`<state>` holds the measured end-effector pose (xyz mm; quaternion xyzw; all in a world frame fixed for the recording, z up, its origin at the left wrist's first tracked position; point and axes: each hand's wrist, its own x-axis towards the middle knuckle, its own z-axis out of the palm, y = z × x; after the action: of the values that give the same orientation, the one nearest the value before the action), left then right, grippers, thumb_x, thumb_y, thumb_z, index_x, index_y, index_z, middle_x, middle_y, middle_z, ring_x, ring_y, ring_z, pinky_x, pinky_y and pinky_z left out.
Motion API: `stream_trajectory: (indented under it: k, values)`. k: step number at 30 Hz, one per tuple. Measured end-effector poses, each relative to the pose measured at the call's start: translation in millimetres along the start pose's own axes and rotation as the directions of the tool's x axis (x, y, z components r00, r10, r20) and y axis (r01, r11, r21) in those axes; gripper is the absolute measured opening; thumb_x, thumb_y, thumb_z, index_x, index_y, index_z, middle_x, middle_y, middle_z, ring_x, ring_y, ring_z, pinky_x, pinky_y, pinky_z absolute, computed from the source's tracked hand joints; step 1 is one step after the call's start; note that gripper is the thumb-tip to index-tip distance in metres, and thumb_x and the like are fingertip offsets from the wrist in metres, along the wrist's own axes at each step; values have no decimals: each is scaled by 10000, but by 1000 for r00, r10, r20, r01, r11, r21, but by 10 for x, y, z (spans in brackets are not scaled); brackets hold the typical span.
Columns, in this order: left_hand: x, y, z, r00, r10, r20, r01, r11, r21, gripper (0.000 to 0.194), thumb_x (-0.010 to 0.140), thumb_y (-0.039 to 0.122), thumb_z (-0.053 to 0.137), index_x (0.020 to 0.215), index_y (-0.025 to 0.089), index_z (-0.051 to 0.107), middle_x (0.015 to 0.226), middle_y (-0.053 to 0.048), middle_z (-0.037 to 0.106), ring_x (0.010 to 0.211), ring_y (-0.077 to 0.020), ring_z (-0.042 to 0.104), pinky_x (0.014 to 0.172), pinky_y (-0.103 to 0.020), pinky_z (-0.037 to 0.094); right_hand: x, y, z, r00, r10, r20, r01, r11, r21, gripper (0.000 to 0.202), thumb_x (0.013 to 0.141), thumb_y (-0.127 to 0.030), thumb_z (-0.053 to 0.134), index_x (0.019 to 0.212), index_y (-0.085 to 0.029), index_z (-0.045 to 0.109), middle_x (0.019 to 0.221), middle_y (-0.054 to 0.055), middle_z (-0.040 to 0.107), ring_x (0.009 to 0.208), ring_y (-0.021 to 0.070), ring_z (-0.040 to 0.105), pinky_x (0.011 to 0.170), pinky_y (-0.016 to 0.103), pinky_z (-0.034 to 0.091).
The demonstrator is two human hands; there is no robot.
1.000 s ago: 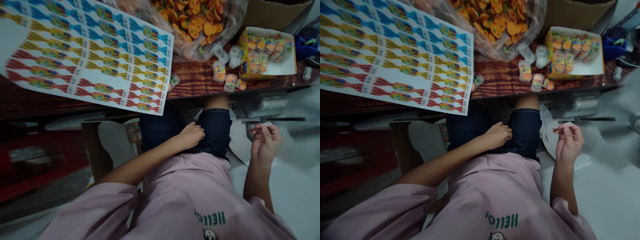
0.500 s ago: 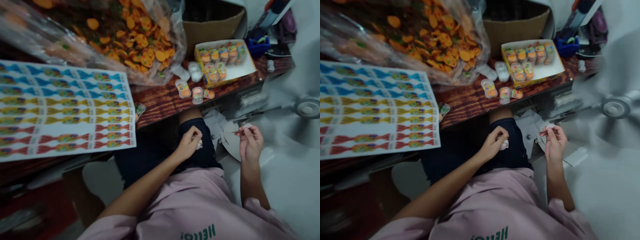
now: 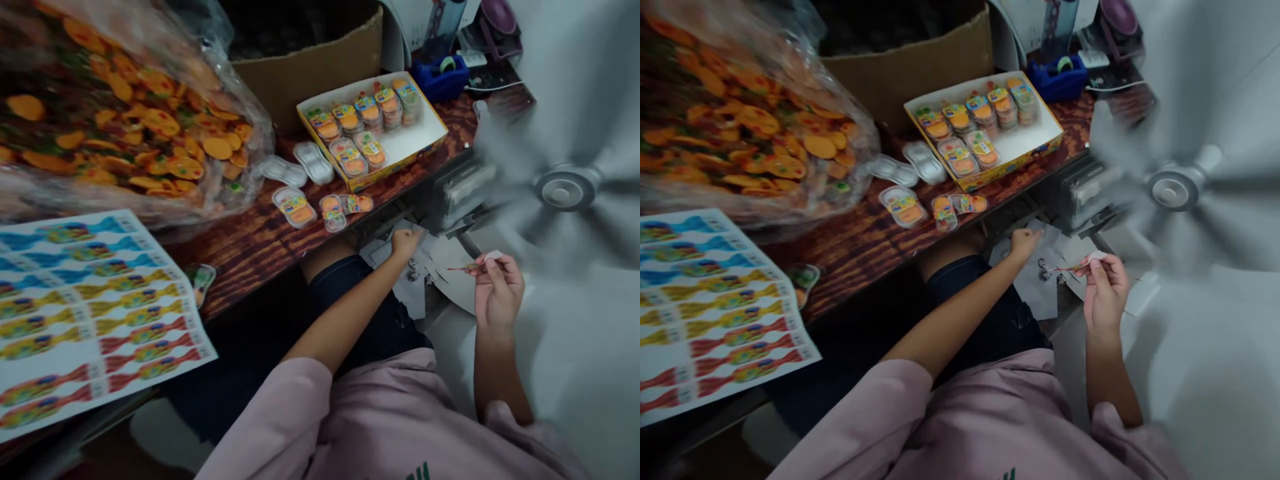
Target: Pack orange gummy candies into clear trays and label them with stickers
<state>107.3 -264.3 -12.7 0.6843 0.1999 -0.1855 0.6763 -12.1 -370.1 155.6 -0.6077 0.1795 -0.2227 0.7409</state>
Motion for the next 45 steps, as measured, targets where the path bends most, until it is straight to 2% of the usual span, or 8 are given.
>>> stream_trajectory:
  k: [5, 11, 18, 24, 31, 37, 41, 45]
  values:
    - [-437, -17, -496, 999, -2, 49, 2, 1000, 5, 503, 541, 156, 885, 999, 164, 678, 1116, -97, 674, 842, -164, 656, 739, -280, 516, -16, 110, 32, 997, 73, 30, -73, 997, 16, 123, 797, -276, 827, 847, -220, 730, 785, -2, 722, 708, 125, 659, 614, 236, 559]
    - [-1590, -42, -1619, 958, 284, 30, -285, 942, 179, 573, 985, 465, 549, 494, 176, 486, 464, 22, 429, 456, -94, 411, 509, -244, 310, -187, 250, 166, 960, 149, 235, -177, 979, 100, 81, 827, -286, 738, 868, -221, 765, 940, 63, 697, 934, 197, 663, 807, 345, 585]
    - [-1425, 434, -2282, 597, 771, -222, -401, 526, 750, 201, 986, 330, 573, 947, 165, 681, 896, -90, 682, 850, -225, 630, 787, -342, 476, -411, 504, 697, 919, 89, 383, -139, 985, 105, 116, 905, -320, 696, 873, -240, 773, 1050, 66, 657, 962, 192, 648, 893, 386, 555]
    - [-1455, 477, -2826, 638, 677, -366, 117, 384, 916, 372, 1002, 395, 548, 1232, 136, 686, 1247, -195, 654, 1155, -396, 554, 955, -540, 421, -594, 475, 927, 916, 130, 380, -145, 989, 11, 133, 915, -373, 755, 947, -246, 780, 618, -30, 565, 535, 105, 524, 529, 237, 436]
    - [-1684, 168, -3834, 792, 585, -174, 82, 181, 980, 511, 966, 494, 600, 1374, 190, 643, 1387, -215, 586, 1229, -438, 504, 978, -560, 417, -766, 602, 974, 777, 307, 549, -305, 947, -98, 145, 881, -364, 790, 969, -250, 802, 872, 44, 770, 733, 163, 702, 772, 333, 560]
    - [-1518, 79, -3791, 651, 742, -164, -157, 342, 926, 319, 899, 420, 721, 1104, 178, 685, 1265, -166, 664, 1200, -373, 556, 1034, -529, 419, -879, 537, 1216, 603, 226, 765, -358, 934, 7, 371, 854, -505, 740, 1054, -201, 809, 984, 97, 756, 822, 218, 705, 821, 381, 554]
    - [-1414, 120, -3510, 530, 779, -336, -393, 577, 716, 368, 857, 401, 783, 1127, 198, 635, 1073, -95, 721, 1026, -279, 671, 1023, -496, 477, -977, 550, 1549, 725, 246, 643, -319, 948, -3, 256, 881, -438, 760, 780, -208, 709, 779, 11, 690, 661, 131, 648, 669, 278, 522]
    - [-1412, 295, -3082, 662, 516, -544, -563, 821, 93, 474, 839, 446, 796, 1190, 203, 591, 1104, -86, 703, 916, -218, 721, 780, -356, 603, -1058, 527, 1921, 754, 223, 618, -262, 965, -27, 381, 801, -323, 862, 1087, -283, 614, 752, -65, 701, 533, 107, 620, 555, 238, 501]
